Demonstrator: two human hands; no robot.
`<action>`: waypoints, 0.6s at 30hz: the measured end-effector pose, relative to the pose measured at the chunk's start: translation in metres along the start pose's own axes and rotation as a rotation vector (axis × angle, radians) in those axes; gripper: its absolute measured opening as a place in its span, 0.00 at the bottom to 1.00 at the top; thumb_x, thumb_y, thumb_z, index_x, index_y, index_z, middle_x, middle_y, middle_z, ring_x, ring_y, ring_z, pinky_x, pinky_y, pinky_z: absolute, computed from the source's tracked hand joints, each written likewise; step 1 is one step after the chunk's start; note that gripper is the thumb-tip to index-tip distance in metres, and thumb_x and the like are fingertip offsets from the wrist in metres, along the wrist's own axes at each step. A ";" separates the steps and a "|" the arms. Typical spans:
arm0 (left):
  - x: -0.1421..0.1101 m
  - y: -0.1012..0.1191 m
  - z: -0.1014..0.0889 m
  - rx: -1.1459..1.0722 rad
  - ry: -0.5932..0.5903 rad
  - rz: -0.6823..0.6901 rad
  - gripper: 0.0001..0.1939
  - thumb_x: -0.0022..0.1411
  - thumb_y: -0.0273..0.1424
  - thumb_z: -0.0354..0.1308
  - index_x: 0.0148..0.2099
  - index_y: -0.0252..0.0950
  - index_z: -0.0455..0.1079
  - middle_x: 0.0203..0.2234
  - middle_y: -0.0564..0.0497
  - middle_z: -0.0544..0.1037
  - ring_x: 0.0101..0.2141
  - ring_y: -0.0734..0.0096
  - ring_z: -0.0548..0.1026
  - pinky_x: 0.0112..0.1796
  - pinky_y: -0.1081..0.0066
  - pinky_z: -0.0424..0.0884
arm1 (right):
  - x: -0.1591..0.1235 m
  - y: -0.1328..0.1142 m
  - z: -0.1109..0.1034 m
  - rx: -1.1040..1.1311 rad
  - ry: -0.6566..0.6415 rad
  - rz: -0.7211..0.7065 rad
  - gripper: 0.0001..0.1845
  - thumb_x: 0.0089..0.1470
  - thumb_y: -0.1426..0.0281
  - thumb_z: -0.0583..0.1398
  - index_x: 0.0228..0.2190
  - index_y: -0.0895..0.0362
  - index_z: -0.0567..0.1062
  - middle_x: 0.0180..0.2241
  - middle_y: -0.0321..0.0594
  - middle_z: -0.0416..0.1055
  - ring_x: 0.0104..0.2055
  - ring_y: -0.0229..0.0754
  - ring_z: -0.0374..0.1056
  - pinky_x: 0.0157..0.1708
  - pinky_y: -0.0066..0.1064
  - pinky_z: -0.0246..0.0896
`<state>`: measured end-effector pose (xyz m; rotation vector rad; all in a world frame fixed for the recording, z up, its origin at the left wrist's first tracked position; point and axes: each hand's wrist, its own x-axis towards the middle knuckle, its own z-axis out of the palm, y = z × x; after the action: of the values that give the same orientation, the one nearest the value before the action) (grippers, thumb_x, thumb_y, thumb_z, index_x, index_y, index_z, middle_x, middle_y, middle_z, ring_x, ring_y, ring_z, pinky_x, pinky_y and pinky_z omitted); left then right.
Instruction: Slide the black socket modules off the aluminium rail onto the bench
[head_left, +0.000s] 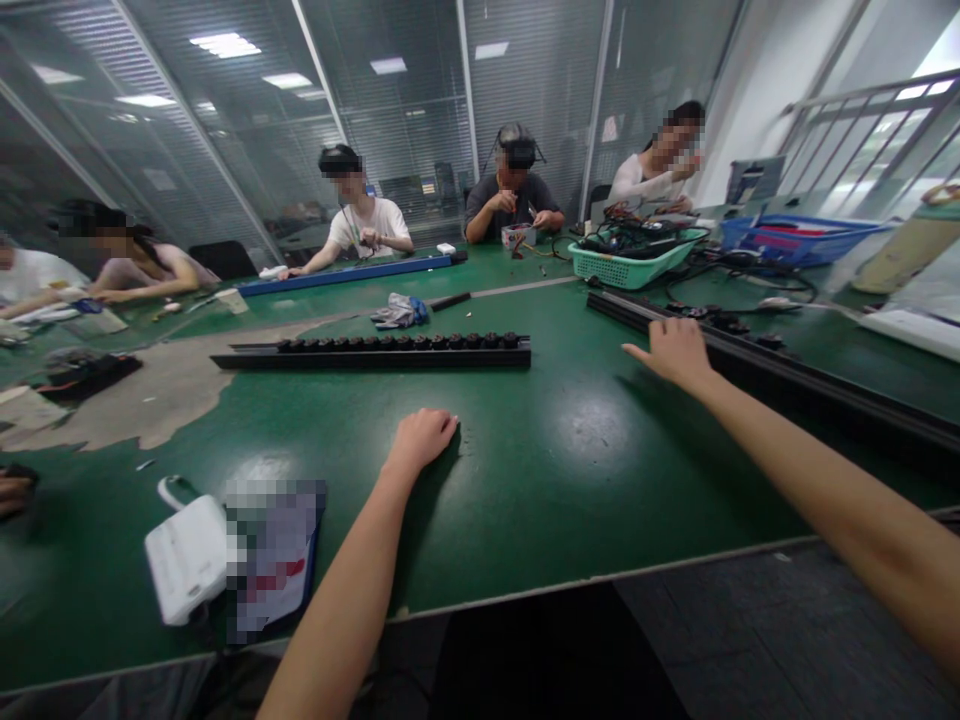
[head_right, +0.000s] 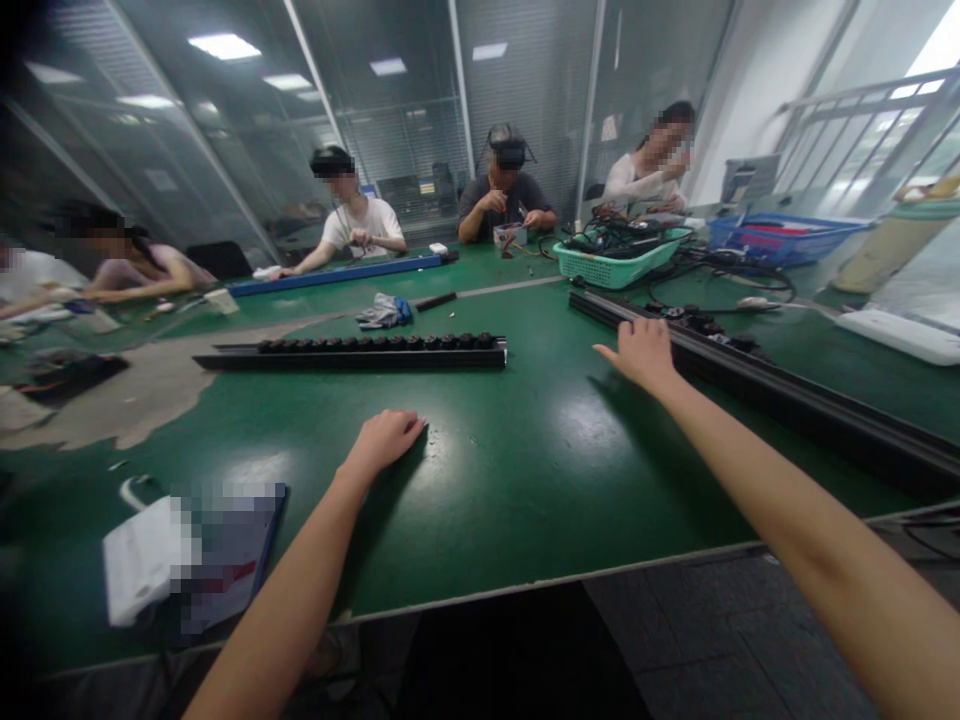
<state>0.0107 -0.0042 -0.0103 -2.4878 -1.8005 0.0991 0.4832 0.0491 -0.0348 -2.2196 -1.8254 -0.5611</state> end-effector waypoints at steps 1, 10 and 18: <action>0.000 -0.001 0.001 -0.006 0.001 -0.003 0.26 0.73 0.42 0.39 0.42 0.38 0.77 0.38 0.41 0.82 0.41 0.56 0.79 0.39 0.66 0.71 | 0.003 -0.021 0.001 0.101 -0.086 -0.072 0.38 0.62 0.48 0.53 0.56 0.69 0.67 0.55 0.67 0.65 0.60 0.61 0.58 0.60 0.50 0.46; 0.000 -0.003 0.006 -0.052 0.003 0.012 0.24 0.73 0.42 0.40 0.41 0.38 0.76 0.40 0.42 0.81 0.41 0.58 0.79 0.39 0.67 0.71 | 0.040 -0.175 0.025 0.880 -0.334 -0.240 0.51 0.50 0.54 0.67 0.67 0.59 0.53 0.68 0.54 0.54 0.68 0.51 0.54 0.64 0.41 0.51; -0.005 -0.001 0.004 -0.066 0.020 -0.005 0.25 0.73 0.41 0.40 0.44 0.37 0.77 0.41 0.40 0.81 0.43 0.55 0.80 0.41 0.64 0.72 | 0.051 -0.194 0.029 0.967 -0.326 -0.145 0.44 0.45 0.62 0.71 0.60 0.61 0.65 0.60 0.52 0.62 0.59 0.48 0.64 0.60 0.39 0.59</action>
<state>0.0073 -0.0088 -0.0136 -2.5189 -1.8306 0.0142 0.3061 0.1463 -0.0543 -1.5506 -1.8198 0.6038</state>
